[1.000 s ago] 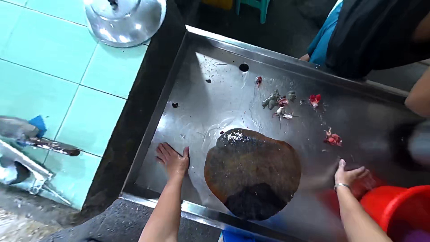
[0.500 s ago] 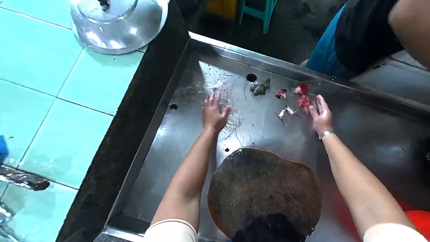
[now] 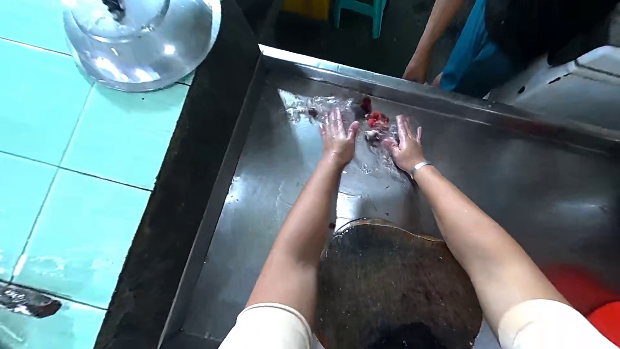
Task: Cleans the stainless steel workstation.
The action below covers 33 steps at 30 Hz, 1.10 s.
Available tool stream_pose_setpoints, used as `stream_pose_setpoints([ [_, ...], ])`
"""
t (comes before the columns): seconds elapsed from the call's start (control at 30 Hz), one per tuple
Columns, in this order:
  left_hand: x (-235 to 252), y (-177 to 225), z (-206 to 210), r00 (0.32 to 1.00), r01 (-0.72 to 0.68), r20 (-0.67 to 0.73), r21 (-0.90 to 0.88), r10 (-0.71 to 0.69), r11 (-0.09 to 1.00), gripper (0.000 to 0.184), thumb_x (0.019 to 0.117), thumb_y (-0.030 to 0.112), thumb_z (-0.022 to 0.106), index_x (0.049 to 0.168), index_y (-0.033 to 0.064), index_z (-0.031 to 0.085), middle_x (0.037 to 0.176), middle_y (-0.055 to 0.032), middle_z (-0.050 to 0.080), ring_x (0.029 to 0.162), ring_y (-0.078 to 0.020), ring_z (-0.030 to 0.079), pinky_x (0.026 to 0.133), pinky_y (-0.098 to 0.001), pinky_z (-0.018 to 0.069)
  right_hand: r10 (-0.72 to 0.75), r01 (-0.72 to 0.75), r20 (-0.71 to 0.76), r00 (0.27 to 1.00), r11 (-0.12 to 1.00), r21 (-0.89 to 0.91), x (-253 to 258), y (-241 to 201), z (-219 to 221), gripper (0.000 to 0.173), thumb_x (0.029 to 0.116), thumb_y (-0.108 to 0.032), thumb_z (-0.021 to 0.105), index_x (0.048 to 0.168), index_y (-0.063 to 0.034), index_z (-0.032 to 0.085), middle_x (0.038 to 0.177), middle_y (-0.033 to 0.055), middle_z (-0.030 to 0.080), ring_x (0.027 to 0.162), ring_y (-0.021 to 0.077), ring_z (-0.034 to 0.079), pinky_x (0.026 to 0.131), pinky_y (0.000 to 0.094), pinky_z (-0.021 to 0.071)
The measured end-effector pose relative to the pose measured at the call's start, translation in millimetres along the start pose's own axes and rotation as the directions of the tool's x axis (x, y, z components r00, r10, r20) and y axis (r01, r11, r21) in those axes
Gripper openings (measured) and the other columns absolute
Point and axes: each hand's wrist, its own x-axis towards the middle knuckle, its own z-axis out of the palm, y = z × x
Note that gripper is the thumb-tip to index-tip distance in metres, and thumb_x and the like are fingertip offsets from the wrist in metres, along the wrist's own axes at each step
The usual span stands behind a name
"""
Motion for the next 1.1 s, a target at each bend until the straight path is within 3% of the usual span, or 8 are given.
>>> stream_pose_setpoints([
  [0.1,-30,-25,-30,0.996,-0.085,0.033,0.064,0.084,0.994,0.09,0.0972,0.067,0.05,0.162,0.0072,0.029,0.168,-0.0159,0.027,0.158,-0.0361,0.017,0.125,-0.0657,0.0105,-0.23,0.229,0.002,0.973,0.972,0.058,-71,15,-26,0.064,0.1067,-0.042,0.048,0.16,-0.011,0.035,0.168,0.0121,0.03,0.155,0.0259,0.029,0.127,0.0484,0.029],
  [0.3,-31,-68,-52,0.977,0.209,-0.105,0.331,-0.185,0.92,0.126,0.0802,0.087,0.052,0.163,-0.0018,0.017,0.17,-0.0252,0.011,0.158,-0.0439,0.003,0.122,-0.0714,0.0014,-0.524,0.59,0.307,0.794,0.786,-0.184,-139,59,2,0.049,0.1057,-0.062,0.032,0.151,-0.0506,0.046,0.169,0.0044,0.031,0.158,0.0372,0.018,0.12,0.0754,0.0089],
  [0.47,25,2,-7,0.994,0.111,0.012,0.079,-0.112,0.991,0.072,0.1067,0.053,0.035,0.157,0.0024,0.037,0.167,-0.0219,0.028,0.158,-0.0373,0.017,0.126,-0.0614,0.0088,-0.395,0.464,0.364,0.843,0.878,-0.121,14,-35,25,0.053,0.1028,-0.045,0.053,0.154,-0.0337,0.049,0.17,0.002,0.029,0.159,0.0325,0.015,0.122,0.0718,0.0055],
  [0.57,-9,-8,-35,0.991,-0.089,0.073,-0.228,0.108,0.97,0.051,0.1112,0.037,0.037,0.15,0.0086,0.052,0.158,-0.0127,0.047,0.15,-0.0242,0.039,0.126,-0.0456,0.029,-0.334,0.297,0.175,0.926,0.932,0.208,9,-54,-4,0.047,0.1064,-0.025,0.053,0.153,-0.0176,0.051,0.154,0.0031,0.054,0.145,0.0188,0.047,0.124,0.047,0.0331],
  [0.7,-185,-116,-112,0.998,-0.023,-0.059,0.199,0.036,0.98,0.07,0.1026,0.053,0.049,0.158,0.0126,0.038,0.168,-0.0126,0.029,0.157,-0.0322,0.021,0.127,-0.0561,0.0193,-0.286,0.292,-0.119,0.951,0.956,0.039,-148,78,-78,0.039,0.1035,-0.027,0.055,0.138,-0.0125,0.065,0.148,0.0067,0.058,0.144,0.0231,0.048,0.122,0.0444,0.0398],
  [0.77,-258,-173,-130,0.975,0.179,-0.18,0.276,-0.132,0.944,0.091,0.096,0.065,0.051,0.161,0.0044,0.03,0.168,-0.0217,0.024,0.157,-0.0401,0.018,0.127,-0.0603,0.0153,0.076,-0.121,-0.286,0.955,0.982,-0.143,-232,175,-104,0.055,0.1005,-0.036,0.057,0.143,-0.002,0.058,0.155,0.0225,0.047,0.149,0.0381,0.038,0.124,0.0519,0.0324],
  [0.87,-281,-181,-111,0.957,0.277,-0.196,0.419,-0.212,0.864,0.12,0.087,0.086,0.037,0.16,-0.0075,0.019,0.166,-0.0319,0.017,0.156,-0.0481,0.013,0.123,-0.0681,0.0075,0.576,-0.67,-0.384,0.721,0.721,-0.177,-240,243,-129,0.088,0.1041,-0.058,0.043,0.161,0.0051,0.02,0.168,0.032,0.012,0.157,0.0482,0.009,0.127,0.0611,0.0064],
  [1.1,-117,-62,-45,0.962,0.269,-0.143,0.355,-0.232,0.895,0.127,0.0822,0.088,0.046,0.162,-0.0056,0.014,0.168,-0.029,0.016,0.157,-0.0446,0.012,0.125,-0.0641,0.0054,0.395,-0.475,-0.347,0.85,0.861,-0.184,-35,87,-55,0.086,0.1039,-0.056,0.042,0.159,0.0081,0.025,0.166,0.0313,0.019,0.156,0.0478,0.013,0.125,0.0663,0.0054],
])
